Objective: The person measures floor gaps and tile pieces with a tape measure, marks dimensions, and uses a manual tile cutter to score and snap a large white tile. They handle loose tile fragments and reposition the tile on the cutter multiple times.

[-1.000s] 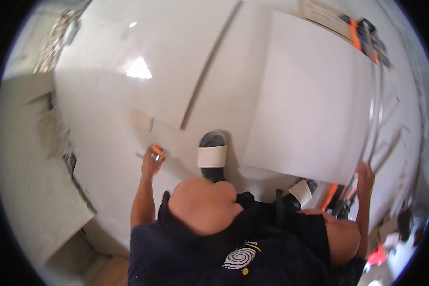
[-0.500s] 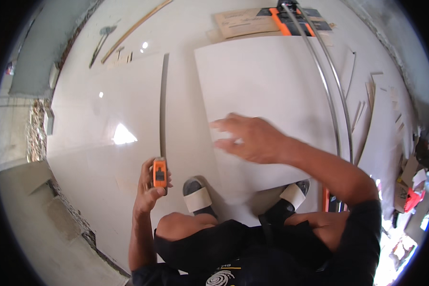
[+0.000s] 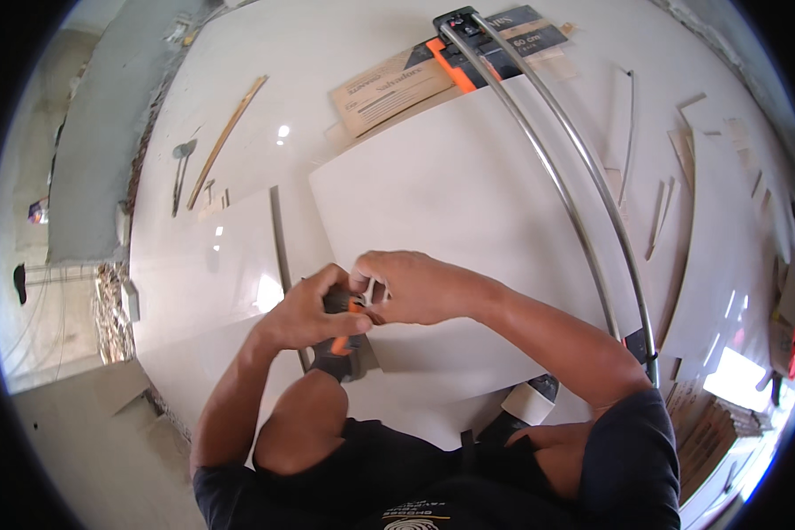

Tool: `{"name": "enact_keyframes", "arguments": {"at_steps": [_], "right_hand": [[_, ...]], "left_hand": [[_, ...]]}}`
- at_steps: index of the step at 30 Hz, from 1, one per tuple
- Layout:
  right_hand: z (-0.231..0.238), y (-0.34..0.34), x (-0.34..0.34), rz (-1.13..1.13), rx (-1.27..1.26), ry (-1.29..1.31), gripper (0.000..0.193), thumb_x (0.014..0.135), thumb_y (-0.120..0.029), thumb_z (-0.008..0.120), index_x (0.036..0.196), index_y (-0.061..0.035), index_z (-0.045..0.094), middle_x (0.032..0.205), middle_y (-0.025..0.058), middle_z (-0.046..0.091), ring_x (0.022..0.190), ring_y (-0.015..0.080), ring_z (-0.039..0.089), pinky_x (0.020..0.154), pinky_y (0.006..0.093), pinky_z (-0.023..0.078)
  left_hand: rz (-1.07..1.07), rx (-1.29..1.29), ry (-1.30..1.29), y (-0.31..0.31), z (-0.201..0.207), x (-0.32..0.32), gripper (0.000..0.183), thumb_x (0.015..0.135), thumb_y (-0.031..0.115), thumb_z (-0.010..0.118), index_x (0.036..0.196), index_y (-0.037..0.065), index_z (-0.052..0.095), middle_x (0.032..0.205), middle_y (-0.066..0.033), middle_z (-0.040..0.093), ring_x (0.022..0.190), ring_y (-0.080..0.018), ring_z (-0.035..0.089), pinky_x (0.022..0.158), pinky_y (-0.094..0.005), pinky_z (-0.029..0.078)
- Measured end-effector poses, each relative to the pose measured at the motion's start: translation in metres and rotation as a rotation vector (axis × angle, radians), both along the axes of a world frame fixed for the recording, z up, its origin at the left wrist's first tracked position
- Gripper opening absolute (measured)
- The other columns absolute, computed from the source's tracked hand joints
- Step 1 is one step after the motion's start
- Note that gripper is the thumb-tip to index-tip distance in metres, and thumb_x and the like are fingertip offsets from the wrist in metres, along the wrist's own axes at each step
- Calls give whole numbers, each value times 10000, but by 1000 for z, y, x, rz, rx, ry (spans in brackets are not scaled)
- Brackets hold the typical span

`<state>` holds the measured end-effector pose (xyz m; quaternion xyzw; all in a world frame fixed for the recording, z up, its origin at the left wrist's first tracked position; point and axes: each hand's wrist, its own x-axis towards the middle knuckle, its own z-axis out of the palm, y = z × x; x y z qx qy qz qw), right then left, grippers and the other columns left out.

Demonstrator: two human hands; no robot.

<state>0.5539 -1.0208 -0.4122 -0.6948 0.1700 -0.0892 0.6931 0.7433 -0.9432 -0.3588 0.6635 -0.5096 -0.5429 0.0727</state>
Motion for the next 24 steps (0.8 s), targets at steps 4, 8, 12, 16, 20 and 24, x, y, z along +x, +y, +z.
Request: {"name": "enact_keyframes", "arguments": {"at_steps": [4,8,12,16,20,24], "right_hand": [[-36,-9,7,-4,-53,197,287,744,-214,665,886,6,548,948,148,584,788,275,591,724,355,465],[-60,-38,16,-115,44,262,229,749,-193,696,839,-22,573,865,99,596,746,201,587,702,313,469],[-70,-120,9,-660,215,182,167,826,-162,637,881,-11,589,855,88,606,766,165,634,673,270,534],[-108,-157,49,-1266,379,125,343,864,-234,595,1055,44,529,908,145,609,780,225,651,684,300,559],[-151,-164,93,-1611,515,95,412,894,-269,569,1123,67,497,959,190,612,803,257,657,685,309,566],[-170,-169,109,-1624,555,219,437,923,-289,532,1137,90,488,997,216,609,826,276,655,703,324,568]], "left_hand": [[-251,35,-43,-23,-58,17,637,644,451,792,1012,6,524,885,-134,612,832,-224,598,752,-323,464],[-228,121,23,-46,-108,84,549,678,395,765,998,14,535,808,-98,618,749,-192,596,705,-304,472],[-14,109,103,-69,-144,173,345,774,255,678,997,19,562,755,-58,596,706,-114,557,658,-273,459],[-6,121,82,-104,-170,224,218,804,208,599,903,14,612,715,-43,588,681,-98,533,636,-261,446],[-27,229,5,-144,-190,248,249,784,275,594,834,34,629,722,-38,591,670,-120,527,635,-281,441],[-122,277,-15,-174,-206,265,231,782,280,595,790,52,633,742,-37,622,690,-127,544,680,-282,451]]}}
